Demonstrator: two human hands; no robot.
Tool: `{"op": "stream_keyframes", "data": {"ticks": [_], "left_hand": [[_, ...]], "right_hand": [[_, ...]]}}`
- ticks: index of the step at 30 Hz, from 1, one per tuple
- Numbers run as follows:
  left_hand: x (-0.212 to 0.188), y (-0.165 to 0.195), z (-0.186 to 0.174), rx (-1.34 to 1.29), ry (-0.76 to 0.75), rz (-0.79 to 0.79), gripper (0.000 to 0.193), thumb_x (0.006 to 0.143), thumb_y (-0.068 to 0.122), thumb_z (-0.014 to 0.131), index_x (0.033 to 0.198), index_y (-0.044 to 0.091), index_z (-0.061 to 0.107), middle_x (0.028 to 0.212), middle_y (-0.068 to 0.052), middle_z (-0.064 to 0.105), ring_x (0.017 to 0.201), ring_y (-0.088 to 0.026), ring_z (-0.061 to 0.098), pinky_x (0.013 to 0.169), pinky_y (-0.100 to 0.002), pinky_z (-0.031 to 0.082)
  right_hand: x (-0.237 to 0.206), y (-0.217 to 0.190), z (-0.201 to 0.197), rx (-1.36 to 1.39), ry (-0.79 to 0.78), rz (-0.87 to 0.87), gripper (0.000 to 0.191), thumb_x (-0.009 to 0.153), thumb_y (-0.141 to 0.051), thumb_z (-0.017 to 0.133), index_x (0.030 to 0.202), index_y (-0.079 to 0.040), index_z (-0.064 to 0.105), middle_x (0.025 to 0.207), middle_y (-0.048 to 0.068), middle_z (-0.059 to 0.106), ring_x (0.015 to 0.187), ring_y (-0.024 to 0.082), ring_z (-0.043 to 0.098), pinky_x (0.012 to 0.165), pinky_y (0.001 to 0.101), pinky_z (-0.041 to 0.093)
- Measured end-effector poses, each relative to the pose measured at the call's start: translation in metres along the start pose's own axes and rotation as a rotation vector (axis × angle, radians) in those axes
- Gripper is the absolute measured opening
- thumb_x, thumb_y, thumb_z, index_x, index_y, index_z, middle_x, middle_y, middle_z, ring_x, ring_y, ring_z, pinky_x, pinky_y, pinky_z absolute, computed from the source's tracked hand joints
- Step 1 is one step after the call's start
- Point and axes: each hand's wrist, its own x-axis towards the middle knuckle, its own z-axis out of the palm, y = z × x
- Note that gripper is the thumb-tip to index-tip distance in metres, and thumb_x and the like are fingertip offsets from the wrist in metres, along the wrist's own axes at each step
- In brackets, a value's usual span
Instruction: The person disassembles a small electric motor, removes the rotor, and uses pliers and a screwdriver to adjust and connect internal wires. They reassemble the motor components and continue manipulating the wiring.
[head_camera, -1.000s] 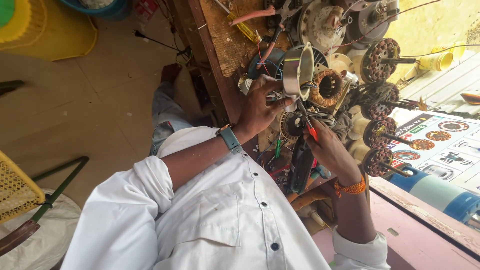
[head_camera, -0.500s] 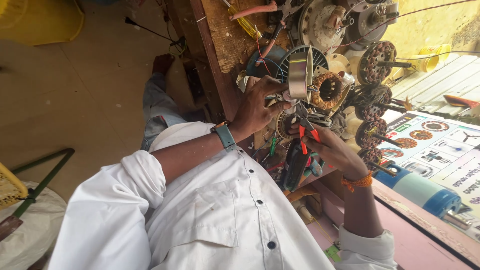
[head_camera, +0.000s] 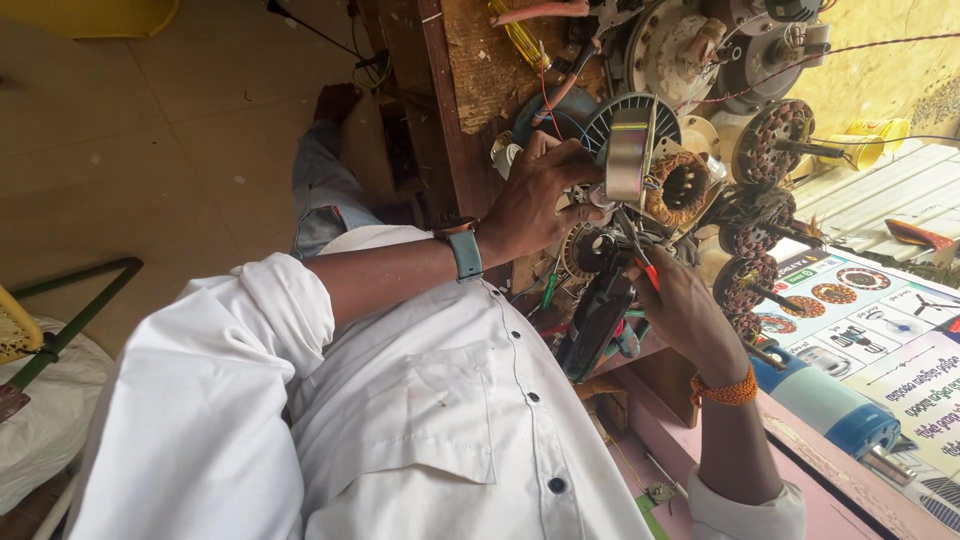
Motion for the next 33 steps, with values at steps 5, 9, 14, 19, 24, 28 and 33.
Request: {"op": "stream_keyframes", "data": {"ticks": [5, 9, 14, 19, 24, 28, 33], "left_hand": [[-0.002, -0.004, 0.004, -0.015, 0.000, 0.012, 0.045, 0.078, 0.035, 0.085, 0.117, 0.017, 0.073, 0.118, 0.000, 0.065, 0.115, -0.025, 0.050, 0.106, -0.043, 0.036], [-0.006, -0.011, 0.009, -0.060, -0.013, 0.046, 0.045, 0.081, 0.038, 0.083, 0.119, 0.017, 0.073, 0.119, 0.001, 0.065, 0.115, -0.025, 0.049, 0.106, -0.043, 0.035], [-0.004, -0.032, 0.005, -0.112, -0.118, 0.027, 0.047, 0.089, 0.042, 0.082, 0.129, 0.019, 0.069, 0.120, 0.000, 0.064, 0.118, -0.023, 0.054, 0.111, -0.044, 0.037], [-0.005, -0.044, -0.006, -0.022, -0.105, 0.135, 0.068, 0.076, 0.045, 0.086, 0.132, 0.015, 0.062, 0.129, -0.008, 0.063, 0.120, -0.032, 0.050, 0.107, -0.050, 0.038], [-0.003, -0.017, -0.003, 0.078, -0.049, 0.001, 0.068, 0.077, 0.050, 0.087, 0.131, 0.016, 0.062, 0.126, -0.005, 0.067, 0.120, -0.029, 0.053, 0.105, -0.046, 0.045], [0.004, -0.001, -0.009, 0.202, -0.075, 0.006, 0.056, 0.082, 0.041, 0.086, 0.127, 0.016, 0.064, 0.114, -0.004, 0.070, 0.113, -0.029, 0.055, 0.102, -0.046, 0.046], [-0.010, -0.002, -0.037, 0.285, -0.210, 0.192, 0.036, 0.087, 0.030, 0.082, 0.113, 0.014, 0.063, 0.101, -0.003, 0.072, 0.097, -0.025, 0.068, 0.088, -0.043, 0.052]], "right_hand": [[0.004, -0.010, 0.010, 0.108, 0.053, -0.014, 0.032, 0.090, -0.028, 0.070, 0.105, -0.001, 0.061, 0.077, 0.019, 0.065, 0.066, 0.035, 0.066, 0.070, 0.0490, 0.048], [0.010, -0.014, 0.022, 0.132, 0.159, 0.031, 0.035, 0.089, -0.027, 0.079, 0.089, 0.002, 0.059, 0.068, 0.016, 0.061, 0.061, 0.030, 0.059, 0.065, 0.0428, 0.048], [-0.013, 0.012, 0.057, 0.274, 0.268, -0.132, 0.019, 0.088, -0.015, 0.073, 0.101, -0.002, 0.066, 0.072, 0.012, 0.061, 0.061, 0.023, 0.059, 0.063, 0.0365, 0.048], [-0.069, 0.087, 0.141, 0.361, 0.433, 0.250, 0.031, 0.091, -0.023, 0.073, 0.112, -0.002, 0.068, 0.088, 0.016, 0.069, 0.078, 0.030, 0.068, 0.075, 0.0401, 0.052], [-0.089, 0.170, 0.232, 0.244, 0.536, 0.593, 0.051, 0.091, -0.039, 0.075, 0.125, -0.003, 0.068, 0.111, 0.025, 0.072, 0.106, 0.043, 0.068, 0.091, 0.0516, 0.052], [-0.072, 0.201, 0.277, 0.337, 0.549, 0.753, 0.053, 0.088, -0.042, 0.077, 0.128, -0.008, 0.070, 0.111, 0.025, 0.072, 0.107, 0.044, 0.067, 0.092, 0.0526, 0.052], [-0.048, 0.205, 0.281, 0.342, 0.617, 0.742, 0.048, 0.090, -0.040, 0.079, 0.125, -0.008, 0.072, 0.109, 0.026, 0.072, 0.102, 0.044, 0.069, 0.088, 0.0528, 0.054]]}}
